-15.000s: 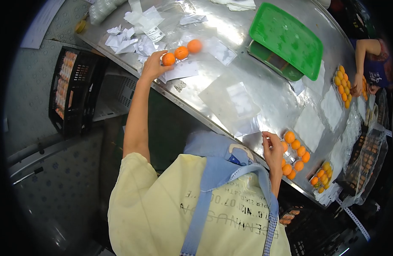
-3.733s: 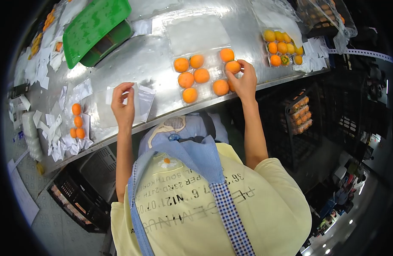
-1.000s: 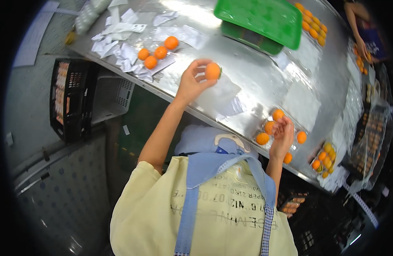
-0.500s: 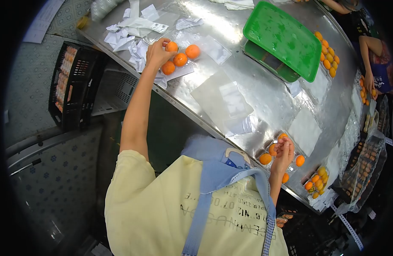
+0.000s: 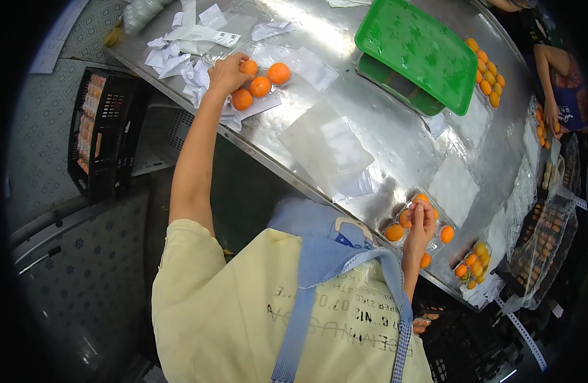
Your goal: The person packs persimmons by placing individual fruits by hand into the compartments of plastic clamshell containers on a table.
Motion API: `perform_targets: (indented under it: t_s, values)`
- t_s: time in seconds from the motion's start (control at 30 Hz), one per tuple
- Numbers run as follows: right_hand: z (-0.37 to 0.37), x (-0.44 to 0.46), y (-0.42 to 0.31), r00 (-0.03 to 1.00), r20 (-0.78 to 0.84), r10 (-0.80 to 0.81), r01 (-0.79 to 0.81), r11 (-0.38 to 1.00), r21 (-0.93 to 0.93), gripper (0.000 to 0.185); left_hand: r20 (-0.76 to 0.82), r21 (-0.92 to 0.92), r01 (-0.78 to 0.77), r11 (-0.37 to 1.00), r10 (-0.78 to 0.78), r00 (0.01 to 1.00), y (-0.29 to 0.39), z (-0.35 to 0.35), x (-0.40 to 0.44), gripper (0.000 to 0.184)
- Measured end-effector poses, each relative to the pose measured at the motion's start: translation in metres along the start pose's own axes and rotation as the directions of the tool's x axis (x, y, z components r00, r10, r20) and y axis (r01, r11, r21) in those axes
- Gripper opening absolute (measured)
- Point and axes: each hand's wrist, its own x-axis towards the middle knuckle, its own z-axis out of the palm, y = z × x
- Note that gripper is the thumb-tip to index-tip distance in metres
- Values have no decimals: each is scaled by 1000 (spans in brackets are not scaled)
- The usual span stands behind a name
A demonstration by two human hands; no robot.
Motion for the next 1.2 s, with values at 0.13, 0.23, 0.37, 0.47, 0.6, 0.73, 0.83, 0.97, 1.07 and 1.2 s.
perform_targets:
  t_s: [0.13, 0.23, 0.37, 0.47, 0.6, 0.73, 0.83, 0.97, 1.07, 1.2]
  values:
    - [0, 1, 0, 1000, 13, 13, -14, 1000, 5, 15, 95, -143, 4, 990, 10, 995, -15, 4, 9, 52]
    - [-3, 1, 3, 1000, 10, 14, -14, 1000, 1, 15, 66, -233, -21, 972, 37, 997, -29, 14, 18, 49]
    - [-4, 0, 4, 1000, 6, 22, -22, 1000, 4, 15, 45, -179, -42, 983, 51, 998, -35, 19, 18, 45]
    - [-4, 0, 5, 999, -3, 37, -37, 999, -2, 14, -15, -143, -74, 987, 73, 997, -37, 24, 14, 42]
    - [-3, 0, 6, 999, -7, 45, -45, 999, -10, 14, -68, -140, -66, 988, 57, 996, -26, 21, -1, 42]
    - [-12, 0, 21, 998, 19, 65, -64, 997, -50, 14, -103, -151, -216, 965, 202, 974, -59, 41, 21, 47]
    - [-15, -5, 17, 998, 30, 47, -42, 989, -140, 16, -238, -181, -224, 958, 178, 955, -67, 43, 24, 54]
    - [-64, -20, 23, 993, -99, -63, 35, 965, -262, 19, -414, -363, -338, 868, 175, 893, -19, 20, -6, 41]
    - [-121, -26, 29, 925, -295, -239, 48, 844, -533, 21, -455, -552, -388, 738, 124, 882, 26, 18, -33, 34]
    - [-176, -22, 34, 847, -464, -260, -155, 715, -682, 34, -372, -733, -365, 574, 111, 921, 64, 39, -47, 30]
